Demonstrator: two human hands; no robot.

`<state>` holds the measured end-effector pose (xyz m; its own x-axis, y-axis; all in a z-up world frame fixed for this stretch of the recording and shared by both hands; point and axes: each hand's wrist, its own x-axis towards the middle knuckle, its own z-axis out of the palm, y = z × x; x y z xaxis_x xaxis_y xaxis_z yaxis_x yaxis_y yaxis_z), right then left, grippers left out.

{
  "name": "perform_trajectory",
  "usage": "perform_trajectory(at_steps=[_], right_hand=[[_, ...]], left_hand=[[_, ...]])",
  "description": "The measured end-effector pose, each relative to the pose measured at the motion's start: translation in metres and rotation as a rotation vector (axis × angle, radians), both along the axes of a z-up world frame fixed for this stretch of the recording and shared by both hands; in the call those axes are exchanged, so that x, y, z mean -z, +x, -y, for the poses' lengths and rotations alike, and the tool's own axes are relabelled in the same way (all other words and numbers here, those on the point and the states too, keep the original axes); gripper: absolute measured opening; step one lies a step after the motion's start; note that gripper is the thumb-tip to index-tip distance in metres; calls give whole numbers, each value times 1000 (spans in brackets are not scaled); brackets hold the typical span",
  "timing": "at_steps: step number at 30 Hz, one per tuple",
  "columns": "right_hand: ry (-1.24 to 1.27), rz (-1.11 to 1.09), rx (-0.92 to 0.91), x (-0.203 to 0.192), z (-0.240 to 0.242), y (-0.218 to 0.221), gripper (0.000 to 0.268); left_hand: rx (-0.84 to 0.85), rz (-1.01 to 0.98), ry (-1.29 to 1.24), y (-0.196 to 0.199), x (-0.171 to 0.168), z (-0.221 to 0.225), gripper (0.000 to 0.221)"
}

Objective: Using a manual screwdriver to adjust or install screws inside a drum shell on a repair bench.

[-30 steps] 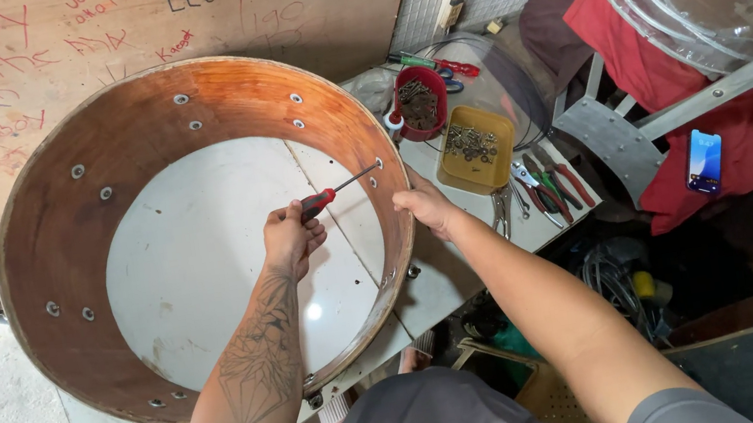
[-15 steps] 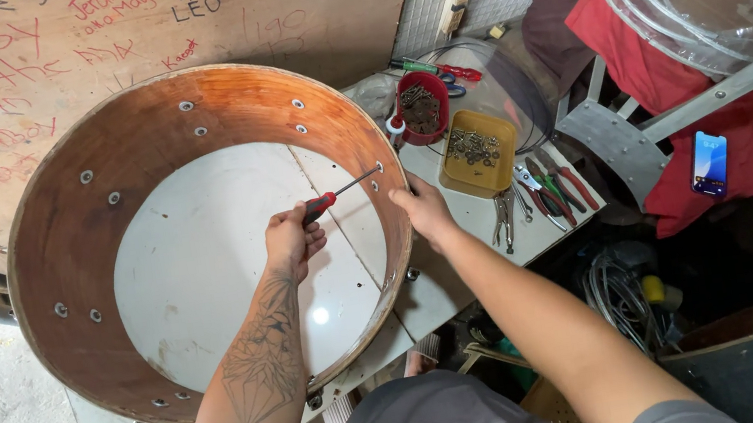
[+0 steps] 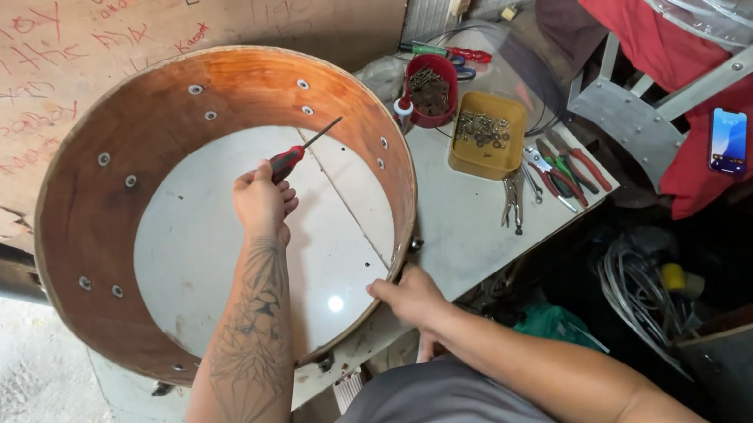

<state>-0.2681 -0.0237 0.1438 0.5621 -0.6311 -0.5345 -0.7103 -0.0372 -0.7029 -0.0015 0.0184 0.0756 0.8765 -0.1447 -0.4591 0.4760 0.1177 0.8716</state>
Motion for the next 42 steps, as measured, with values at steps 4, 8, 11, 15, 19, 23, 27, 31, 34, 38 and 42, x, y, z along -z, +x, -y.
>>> perform_trajectory(at_steps=[4,8,11,15,19,23,27,31,34,38,42], right_hand=[[-120,199,84,22,40,14,50],[-203,396,164,8,77,30,40],[-287,466,142,19,111,51,40],[-353,425,128,24,137,72,49],[-357,453,90,58,189,100,52],[-306,448,60,53,184,102,52],[-168,442,31,48,182,103,57],[-96,467,-4,69,200,104,59],[-69,470,10,70,199,103,60],[-21,493,35,66,199,101,58],[-45,475,22,73,205,101,61]], left_hand=[[56,50,17,-4,-1,-9,37],[112,52,39,-13,-3,-18,38],[139,39,35,-17,0,-9,38],[215,54,62,-17,8,0,42],[233,34,59,-20,1,-3,41],[231,-20,30,-29,11,7,42],[234,-62,-30,-36,23,18,43],[292,-49,-24,-38,22,17,40],[296,-25,-12,-34,26,20,40],[306,-13,-10,-31,27,18,39],[292,-16,-12,-28,30,18,39]])
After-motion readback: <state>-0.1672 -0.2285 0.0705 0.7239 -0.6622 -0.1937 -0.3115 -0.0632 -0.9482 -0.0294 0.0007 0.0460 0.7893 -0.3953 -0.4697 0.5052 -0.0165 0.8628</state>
